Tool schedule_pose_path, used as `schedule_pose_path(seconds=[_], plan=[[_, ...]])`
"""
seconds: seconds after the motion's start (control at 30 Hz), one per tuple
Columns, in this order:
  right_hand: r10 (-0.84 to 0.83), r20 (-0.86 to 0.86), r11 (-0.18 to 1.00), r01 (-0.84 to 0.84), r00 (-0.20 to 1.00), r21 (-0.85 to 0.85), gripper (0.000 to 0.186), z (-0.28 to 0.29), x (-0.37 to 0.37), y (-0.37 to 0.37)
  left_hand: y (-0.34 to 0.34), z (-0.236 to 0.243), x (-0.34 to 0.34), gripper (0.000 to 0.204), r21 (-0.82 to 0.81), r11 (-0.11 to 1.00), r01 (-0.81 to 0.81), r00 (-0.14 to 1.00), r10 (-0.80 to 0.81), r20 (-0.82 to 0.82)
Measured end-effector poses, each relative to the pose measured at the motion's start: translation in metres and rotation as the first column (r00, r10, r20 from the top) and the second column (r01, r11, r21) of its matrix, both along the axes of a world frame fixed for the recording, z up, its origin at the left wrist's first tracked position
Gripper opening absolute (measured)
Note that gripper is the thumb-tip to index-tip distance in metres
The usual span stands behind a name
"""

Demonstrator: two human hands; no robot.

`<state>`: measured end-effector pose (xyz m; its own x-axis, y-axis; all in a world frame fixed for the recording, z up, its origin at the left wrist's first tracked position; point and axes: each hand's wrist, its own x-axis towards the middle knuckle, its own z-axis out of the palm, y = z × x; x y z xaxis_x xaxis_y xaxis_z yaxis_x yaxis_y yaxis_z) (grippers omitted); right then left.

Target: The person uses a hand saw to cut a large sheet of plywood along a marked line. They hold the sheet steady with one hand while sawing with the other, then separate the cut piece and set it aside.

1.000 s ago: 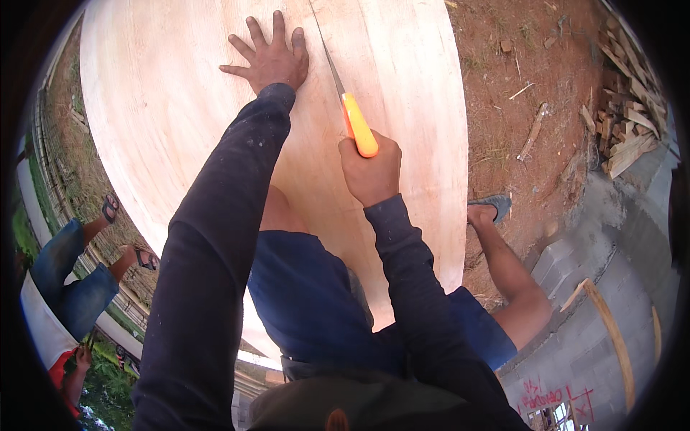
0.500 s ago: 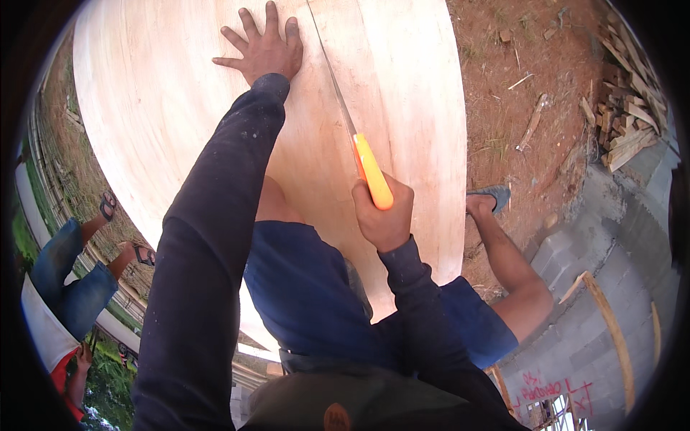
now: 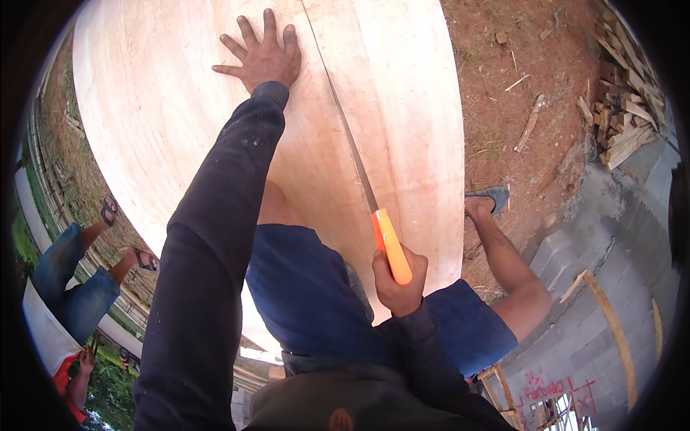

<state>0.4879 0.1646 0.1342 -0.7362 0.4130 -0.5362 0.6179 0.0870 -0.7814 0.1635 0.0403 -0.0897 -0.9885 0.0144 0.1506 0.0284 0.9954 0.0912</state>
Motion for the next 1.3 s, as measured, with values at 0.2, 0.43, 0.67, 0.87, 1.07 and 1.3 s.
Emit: schedule_pose_path(seconds=[0.2,0.43,0.67,0.87,1.07,1.3], plan=[[0.042,-0.018,0.986,-0.039,0.999,0.162,0.021,-0.080,-0.152,0.004,0.012,-0.009,0.010,0.064,0.013,0.999,0.045,0.999,-0.045,0.008],[0.153,0.117,0.982,-0.165,0.981,0.095,0.006,0.040,0.053,0.004,-0.003,-0.003,0.002,0.062,-0.002,1.000,-0.006,1.000,0.006,-0.022],[-0.001,-0.041,0.988,0.008,0.999,0.152,0.022,-0.082,-0.151,0.011,0.037,0.052,-0.003,0.063,-0.031,0.999,-0.036,0.953,0.044,0.301],[-0.028,0.041,0.999,0.029,0.999,-0.025,0.009,-0.015,-0.013,-0.007,0.016,0.054,0.004,0.063,-0.036,0.996,-0.086,0.923,0.093,0.373],[0.021,0.105,0.999,-0.026,0.994,0.042,0.006,0.034,0.026,0.000,0.017,0.054,0.002,0.063,-0.038,0.996,-0.083,0.928,0.092,0.360],[0.039,-0.061,0.989,-0.030,0.997,0.147,0.021,-0.081,-0.131,0.000,0.027,0.046,0.010,0.063,-0.028,0.998,-0.050,0.940,0.057,0.336]])
